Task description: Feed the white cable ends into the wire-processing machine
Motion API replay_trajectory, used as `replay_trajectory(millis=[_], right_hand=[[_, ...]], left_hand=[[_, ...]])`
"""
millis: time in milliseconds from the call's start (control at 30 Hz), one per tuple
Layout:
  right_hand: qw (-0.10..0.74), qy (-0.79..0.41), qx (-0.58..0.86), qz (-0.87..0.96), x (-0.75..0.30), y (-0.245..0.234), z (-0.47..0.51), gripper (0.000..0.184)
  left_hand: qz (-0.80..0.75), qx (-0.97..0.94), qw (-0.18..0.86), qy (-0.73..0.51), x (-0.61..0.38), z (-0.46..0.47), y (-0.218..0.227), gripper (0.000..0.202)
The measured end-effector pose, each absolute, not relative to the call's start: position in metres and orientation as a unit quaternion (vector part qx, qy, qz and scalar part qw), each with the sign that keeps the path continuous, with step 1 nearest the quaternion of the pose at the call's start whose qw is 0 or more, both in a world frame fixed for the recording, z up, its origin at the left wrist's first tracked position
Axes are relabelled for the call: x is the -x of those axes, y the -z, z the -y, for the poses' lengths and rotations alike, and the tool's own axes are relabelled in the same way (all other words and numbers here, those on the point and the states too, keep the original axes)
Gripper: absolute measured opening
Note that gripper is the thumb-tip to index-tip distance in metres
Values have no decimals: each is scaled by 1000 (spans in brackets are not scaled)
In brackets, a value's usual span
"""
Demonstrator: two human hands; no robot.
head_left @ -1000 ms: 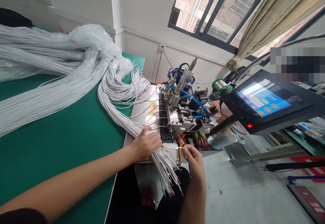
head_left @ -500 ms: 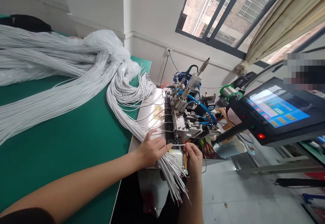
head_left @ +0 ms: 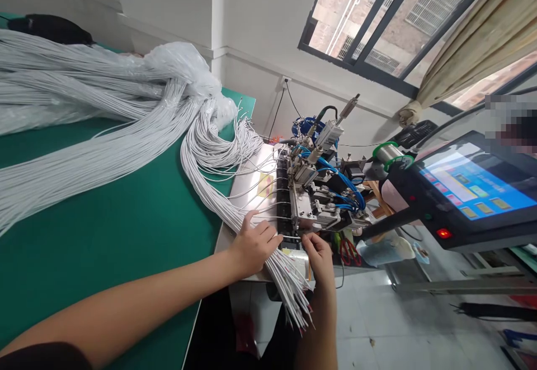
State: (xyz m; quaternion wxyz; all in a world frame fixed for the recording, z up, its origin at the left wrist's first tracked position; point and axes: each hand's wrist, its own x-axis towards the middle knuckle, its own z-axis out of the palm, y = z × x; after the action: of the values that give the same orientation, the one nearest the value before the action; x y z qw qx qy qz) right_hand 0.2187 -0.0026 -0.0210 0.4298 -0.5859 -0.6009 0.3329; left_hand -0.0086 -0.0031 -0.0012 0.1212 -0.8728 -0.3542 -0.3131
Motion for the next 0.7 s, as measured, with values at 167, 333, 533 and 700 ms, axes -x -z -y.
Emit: replay_trajectory(millis=[167, 333, 533, 700], right_hand=[[462, -436, 572, 519, -216, 29, 0, 32], [497, -511, 555, 429, -210, 35, 0, 31], [516, -504, 555, 415, -213, 47, 6, 36], [492, -459, 577, 463, -231, 52, 26, 41]], left_hand=[[379, 874, 92, 290, 8, 3, 3, 37], [381, 873, 91, 289, 7, 2, 4, 39], [375, 873, 94, 299, 8, 1, 7, 37], [370, 867, 96, 319, 11, 2, 5, 36]])
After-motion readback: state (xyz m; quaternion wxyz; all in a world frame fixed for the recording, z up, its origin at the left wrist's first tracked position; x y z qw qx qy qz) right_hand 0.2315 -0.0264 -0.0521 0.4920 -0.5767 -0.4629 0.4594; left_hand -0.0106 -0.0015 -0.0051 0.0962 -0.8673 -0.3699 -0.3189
